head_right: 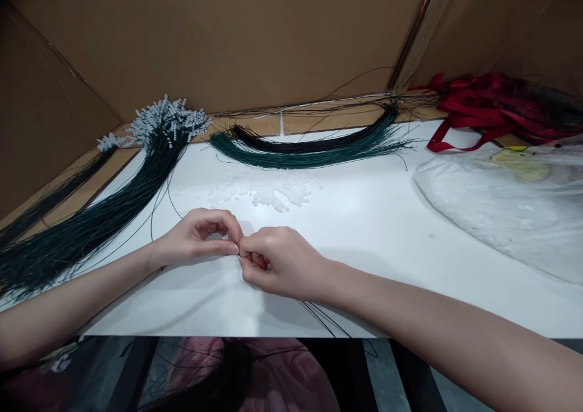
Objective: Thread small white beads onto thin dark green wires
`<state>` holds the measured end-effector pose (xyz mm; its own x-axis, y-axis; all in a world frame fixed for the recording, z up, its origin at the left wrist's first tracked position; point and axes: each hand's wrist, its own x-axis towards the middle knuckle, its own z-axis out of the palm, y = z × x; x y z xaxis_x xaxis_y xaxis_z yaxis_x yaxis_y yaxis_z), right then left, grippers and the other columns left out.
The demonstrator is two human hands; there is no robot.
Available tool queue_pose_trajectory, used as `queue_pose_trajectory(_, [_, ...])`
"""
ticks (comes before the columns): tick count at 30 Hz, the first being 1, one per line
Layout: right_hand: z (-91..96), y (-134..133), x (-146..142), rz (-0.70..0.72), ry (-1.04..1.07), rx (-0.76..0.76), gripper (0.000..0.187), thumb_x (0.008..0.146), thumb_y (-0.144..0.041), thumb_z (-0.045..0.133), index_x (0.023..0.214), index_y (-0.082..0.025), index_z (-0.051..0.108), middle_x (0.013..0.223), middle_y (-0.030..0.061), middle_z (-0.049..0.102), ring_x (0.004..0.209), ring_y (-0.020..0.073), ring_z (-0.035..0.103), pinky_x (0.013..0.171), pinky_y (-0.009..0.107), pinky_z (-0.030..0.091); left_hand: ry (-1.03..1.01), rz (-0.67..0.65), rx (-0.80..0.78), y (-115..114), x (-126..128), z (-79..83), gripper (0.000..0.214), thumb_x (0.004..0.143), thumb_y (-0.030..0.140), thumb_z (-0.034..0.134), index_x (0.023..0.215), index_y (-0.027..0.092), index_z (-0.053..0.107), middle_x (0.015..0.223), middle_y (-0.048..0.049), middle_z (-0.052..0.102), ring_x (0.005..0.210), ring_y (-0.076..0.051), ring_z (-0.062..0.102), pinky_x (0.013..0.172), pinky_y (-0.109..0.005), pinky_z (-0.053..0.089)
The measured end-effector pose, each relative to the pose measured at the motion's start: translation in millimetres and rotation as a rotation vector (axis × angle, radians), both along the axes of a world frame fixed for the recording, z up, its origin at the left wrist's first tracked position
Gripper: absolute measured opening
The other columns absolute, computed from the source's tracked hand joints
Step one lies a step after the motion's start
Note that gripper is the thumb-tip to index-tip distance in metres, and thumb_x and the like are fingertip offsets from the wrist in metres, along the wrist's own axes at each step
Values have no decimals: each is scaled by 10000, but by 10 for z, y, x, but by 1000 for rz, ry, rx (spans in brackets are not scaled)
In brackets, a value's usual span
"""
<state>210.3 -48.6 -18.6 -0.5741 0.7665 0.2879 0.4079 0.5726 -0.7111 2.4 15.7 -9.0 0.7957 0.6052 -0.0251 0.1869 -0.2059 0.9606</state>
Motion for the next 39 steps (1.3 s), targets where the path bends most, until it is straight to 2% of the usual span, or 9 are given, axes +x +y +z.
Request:
queue_pose_trajectory(11, [29,-45,-16,32,-64,-12,191,817,-137,496,632,-165,459,598,-26,468,582,91,423,573,222,319,7,-7,-9,1,-1,4,126,817,211,715,878,114,664,833,-52,687,762,-126,643,712,-214,506])
queue_pose_trajectory(15, [33,-34,-20,20,-45,-18,205,804,-132,501,615,-172,432,584,-35,442,557,85,406,556,217,310,-2,-9,-6,0,1,7,114,818,204,717,869,117,664,825,-45,689,756,-116,643,709,-200,505])
queue_pose_trajectory(25, [22,-41,-17,3,19,-30,160,776,-100,509,631,-164,482,575,-47,419,524,66,375,525,192,299,-36,16,5,21,-18,-43,112,829,220,703,869,121,667,836,-55,691,767,-132,652,725,-222,521])
queue_pose_trajectory(33, [31,-40,-20,-6,71,-67,156,759,-70,515,634,-160,495,577,-52,409,517,57,355,516,185,295,-97,20,-39,-3,-14,-13,89,803,156,728,859,128,664,832,-36,700,763,-104,654,730,-191,518])
queue_pose_trajectory(39, [16,-32,-37,-21,112,-100,156,774,-71,511,646,-160,500,576,-56,418,506,53,341,504,180,298,-124,73,-29,-33,-5,3,133,767,180,761,827,115,662,813,-53,703,756,-133,659,722,-232,527])
